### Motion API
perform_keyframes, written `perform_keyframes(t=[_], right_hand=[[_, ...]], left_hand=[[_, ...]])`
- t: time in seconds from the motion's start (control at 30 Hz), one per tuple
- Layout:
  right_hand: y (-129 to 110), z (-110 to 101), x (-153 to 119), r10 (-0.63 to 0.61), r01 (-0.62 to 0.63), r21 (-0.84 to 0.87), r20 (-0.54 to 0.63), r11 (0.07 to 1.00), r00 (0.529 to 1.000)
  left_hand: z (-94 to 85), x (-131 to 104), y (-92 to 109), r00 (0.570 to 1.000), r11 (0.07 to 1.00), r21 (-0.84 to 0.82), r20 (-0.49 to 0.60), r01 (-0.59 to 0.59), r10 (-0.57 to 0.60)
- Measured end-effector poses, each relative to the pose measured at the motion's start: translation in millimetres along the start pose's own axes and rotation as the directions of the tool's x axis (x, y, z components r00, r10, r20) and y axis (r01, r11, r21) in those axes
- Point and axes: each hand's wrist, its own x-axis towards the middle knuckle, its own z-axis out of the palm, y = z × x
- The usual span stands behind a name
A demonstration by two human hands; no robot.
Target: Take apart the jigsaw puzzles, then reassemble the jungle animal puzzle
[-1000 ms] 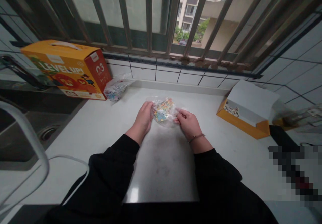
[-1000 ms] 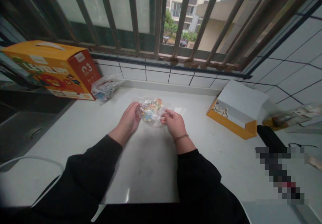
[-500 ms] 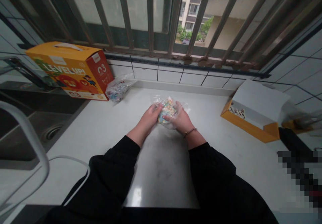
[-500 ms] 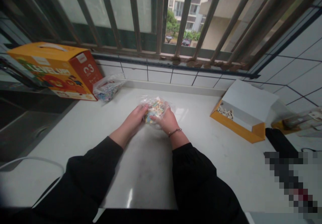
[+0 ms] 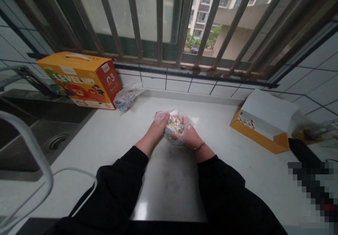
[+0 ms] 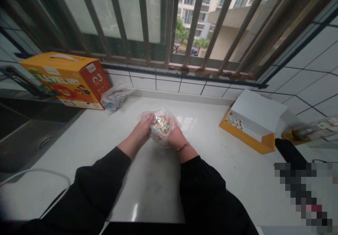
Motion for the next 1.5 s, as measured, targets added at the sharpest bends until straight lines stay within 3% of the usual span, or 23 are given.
perform_keyframes(t=[0.13,0.27,0.33,0.4,0.5,0.57,0.63,0.73,0.8,0.87,0.9,0.93,1.0,1.03,1.1,1.23,1.3,1.33,1.37,1.4,1.43,1.47,1.5], right_hand=[[2.5,2.8,0.2,-0.09,0.088,-0.058,-0.038,0.994,0.995],[-1.9,5.4,0.5,-0.102,0.104,-0.037,0.057,0.994,0.993],[-6.6,4.1,-0.9,-0.088,0.088,0.002,0.094,0.996,0.992],[-12.9,-1.8,-3.7,-0.065,0.071,-0.089,0.069,0.993,0.996],[-23.8,-17.0,-10.2,-0.051,0.037,-0.346,-0.029,0.937,0.998],[-28.8,-26.5,-14.2,-0.062,0.036,-0.392,-0.054,0.919,0.997],[-29.7,-32.1,-16.3,-0.084,0.045,-0.33,-0.104,0.943,0.991],[-25.3,-33.4,-16.0,-0.061,0.051,-0.052,-0.212,0.997,0.975],[-22.3,-32.3,-15.8,0.0,0.034,0.176,-0.187,0.984,0.982],[-22.2,-31.4,-17.1,0.045,-0.031,0.33,-0.036,0.944,0.998],[-23.3,-31.1,-18.4,0.053,-0.078,0.362,0.079,0.929,0.995],[-24.9,-30.7,-19.8,0.053,-0.124,0.367,0.198,0.922,0.979],[-28.0,-29.6,-22.2,0.047,-0.186,0.336,0.383,0.923,0.923],[-28.8,-28.7,-22.9,0.046,-0.199,0.319,0.429,0.927,0.902],[-28.1,-27.0,-22.3,0.052,-0.202,0.302,0.439,0.932,0.897],[-17.7,-30.2,-14.0,0.151,-0.219,0.234,0.276,0.947,0.949],[-11.7,-39.0,-8.3,0.183,-0.18,0.127,-0.011,0.975,0.983],[-9.3,-45.2,-5.9,0.161,-0.155,0.044,-0.221,0.987,0.962],[-7.4,-51.8,-4.1,0.1,-0.139,-0.058,-0.44,0.989,0.892],[-6.1,-58.3,-3.1,0.03,-0.154,-0.146,-0.622,0.977,0.783],[-5.3,-63.7,-2.8,-0.023,-0.182,-0.202,-0.729,0.962,0.684],[-4.8,-67.4,-3.2,-0.066,-0.201,-0.24,-0.782,0.95,0.62],[-4.4,-69.0,-4.0,-0.097,-0.203,-0.271,-0.791,0.941,0.603]], left_hand=[[5.0,-4.2,2.5,0.991,0.998,-0.067,0.137,0.012,-0.003],[7.0,-9.8,6.8,0.989,0.989,0.142,0.149,-0.032,0.011],[5.3,-10.8,8.3,0.994,0.956,0.278,0.086,-0.089,0.067],[0.0,-8.9,9.4,0.989,0.903,0.409,-0.02,-0.128,0.149],[-17.2,-0.3,10.9,0.961,0.834,0.551,-0.216,-0.024,0.171],[-33.5,7.0,11.8,0.939,0.817,0.572,-0.316,0.075,0.134],[-49.7,13.4,12.5,0.898,0.82,0.56,-0.412,0.118,0.152],[-63.3,18.2,14.4,0.802,0.869,0.47,-0.573,0.154,0.168],[-60.9,16.8,17.5,0.791,0.925,0.347,-0.604,0.156,0.093],[-50.3,11.3,21.5,0.897,0.964,0.249,-0.441,0.095,0.025],[-43.1,7.4,23.1,0.962,0.976,0.215,-0.274,0.044,0.016],[-35.5,3.1,24.2,0.998,0.984,0.18,-0.061,0.006,0.006],[-21.5,-4.4,23.6,0.961,0.996,0.079,0.268,0.047,-0.066],[-16.1,-6.8,22.0,0.933,0.993,0.027,0.34,0.111,-0.113],[-10.1,-7.3,17.2,0.931,0.973,-0.067,0.311,0.222,-0.191],[-12.5,2.2,9.3,0.963,0.946,-0.183,0.044,0.269,-0.265],[-15.2,6.0,8.2,0.962,0.945,-0.189,0.004,0.268,-0.272],[-16.0,6.8,8.0,0.964,0.948,-0.175,0.008,0.264,-0.267],[-16.3,7.0,7.9,0.966,0.954,-0.149,0.018,0.258,-0.259],[-16.1,6.8,7.6,0.969,0.962,-0.113,0.036,0.249,-0.246],[-15.5,6.2,7.0,0.971,0.97,-0.068,0.057,0.234,-0.23],[-14.8,5.6,6.2,0.974,0.976,-0.02,0.077,0.215,-0.213],[-13.9,5.0,5.2,0.976,0.98,0.028,0.095,0.196,-0.198]])
